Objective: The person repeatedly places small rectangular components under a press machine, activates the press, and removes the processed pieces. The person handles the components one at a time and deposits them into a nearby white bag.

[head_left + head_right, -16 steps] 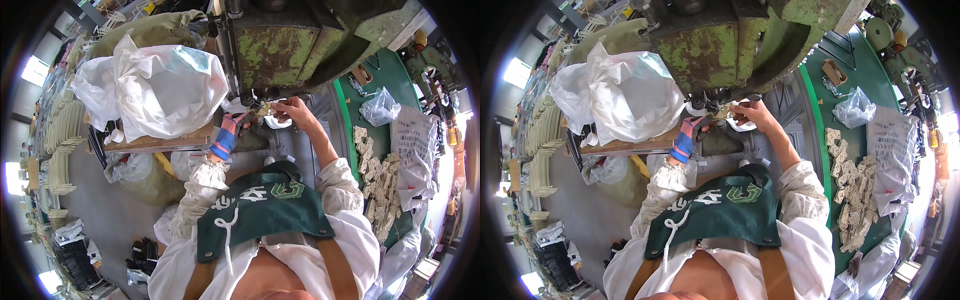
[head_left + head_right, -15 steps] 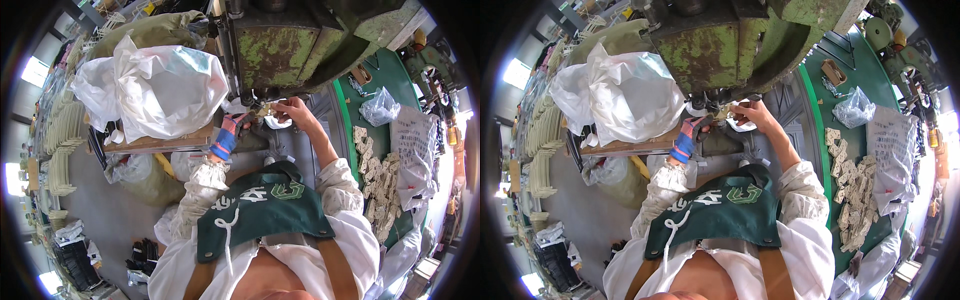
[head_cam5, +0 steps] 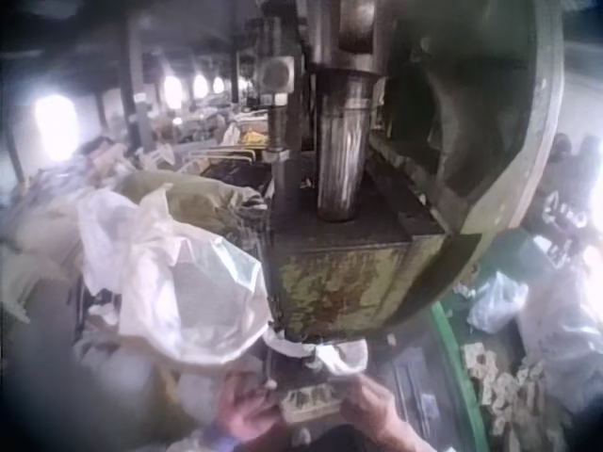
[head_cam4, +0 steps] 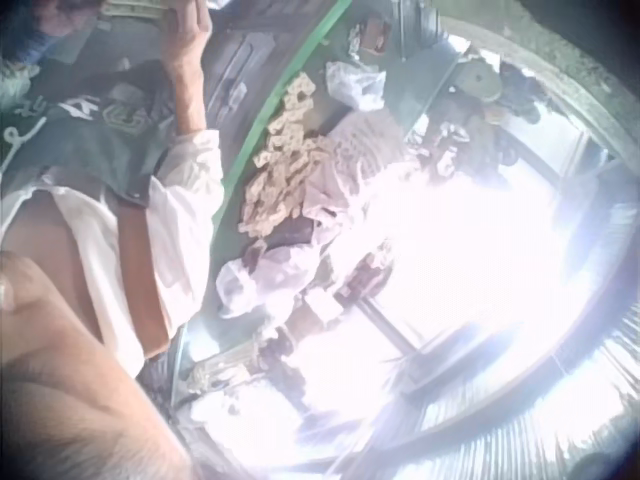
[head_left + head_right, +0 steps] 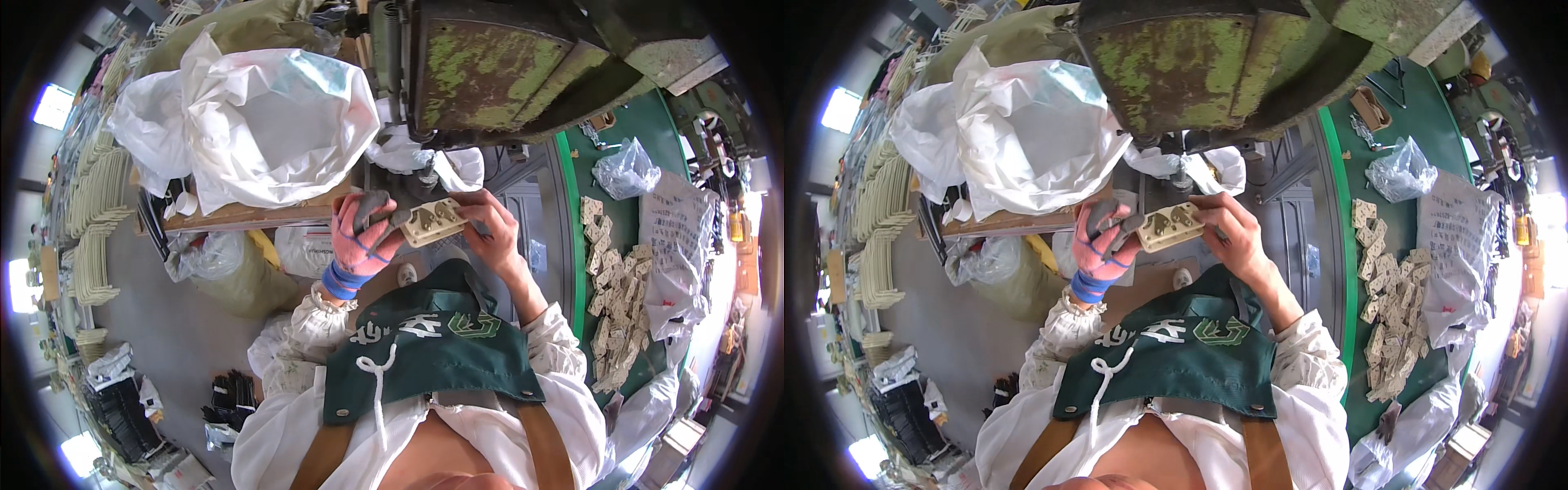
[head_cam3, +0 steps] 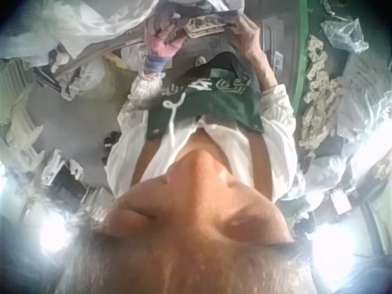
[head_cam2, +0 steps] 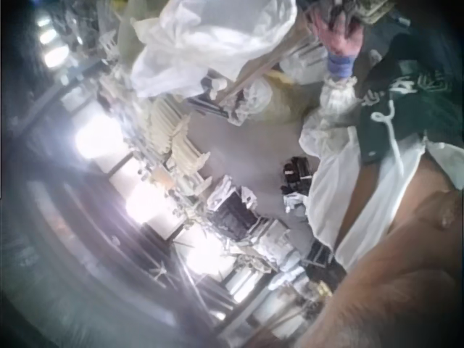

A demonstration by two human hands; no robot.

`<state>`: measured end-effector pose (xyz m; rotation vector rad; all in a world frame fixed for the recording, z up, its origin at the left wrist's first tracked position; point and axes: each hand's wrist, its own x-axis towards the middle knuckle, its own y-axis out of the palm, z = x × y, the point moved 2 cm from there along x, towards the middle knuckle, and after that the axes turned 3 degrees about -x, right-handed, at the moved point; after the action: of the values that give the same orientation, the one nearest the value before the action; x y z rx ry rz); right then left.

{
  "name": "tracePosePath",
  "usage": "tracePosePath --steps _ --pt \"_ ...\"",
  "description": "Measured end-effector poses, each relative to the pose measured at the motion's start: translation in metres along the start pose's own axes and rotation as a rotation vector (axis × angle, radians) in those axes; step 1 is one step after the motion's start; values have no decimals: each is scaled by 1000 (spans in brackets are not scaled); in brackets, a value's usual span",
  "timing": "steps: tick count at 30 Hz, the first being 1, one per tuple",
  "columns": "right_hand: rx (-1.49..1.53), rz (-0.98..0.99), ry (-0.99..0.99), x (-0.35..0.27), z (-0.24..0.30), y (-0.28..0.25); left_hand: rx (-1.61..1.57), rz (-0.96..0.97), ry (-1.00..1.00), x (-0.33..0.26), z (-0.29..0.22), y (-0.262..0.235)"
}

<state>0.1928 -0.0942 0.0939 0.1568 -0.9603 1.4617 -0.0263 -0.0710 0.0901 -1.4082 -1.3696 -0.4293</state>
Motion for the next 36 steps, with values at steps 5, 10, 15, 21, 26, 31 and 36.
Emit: tracePosePath --steps 5,10,15,21,26,31,36 --pt "-46 -135 -224 6 -7 20 212 -42 228 -16 -3 -14" --pt "-6 -162 -245 11 -12 29 309 185 490 -30 -1 -31" --pt "-71 -164 -167 -2 -20 20 378 339 472 -15 -3 -36" --pt "-335 -62 285 -89 -84 -48 945 315 -153 -4 96 -71" --pt "-1012 -394 888 -224 -212 -201 962 313 -312 -39 101 -27" --pt "-1286 -51 1005 -222 -242 -254 448 409 -165 -56 22 60" --pt "-639 -332 1293 -230 -283 -262 118 519 6 -51 -35 121"
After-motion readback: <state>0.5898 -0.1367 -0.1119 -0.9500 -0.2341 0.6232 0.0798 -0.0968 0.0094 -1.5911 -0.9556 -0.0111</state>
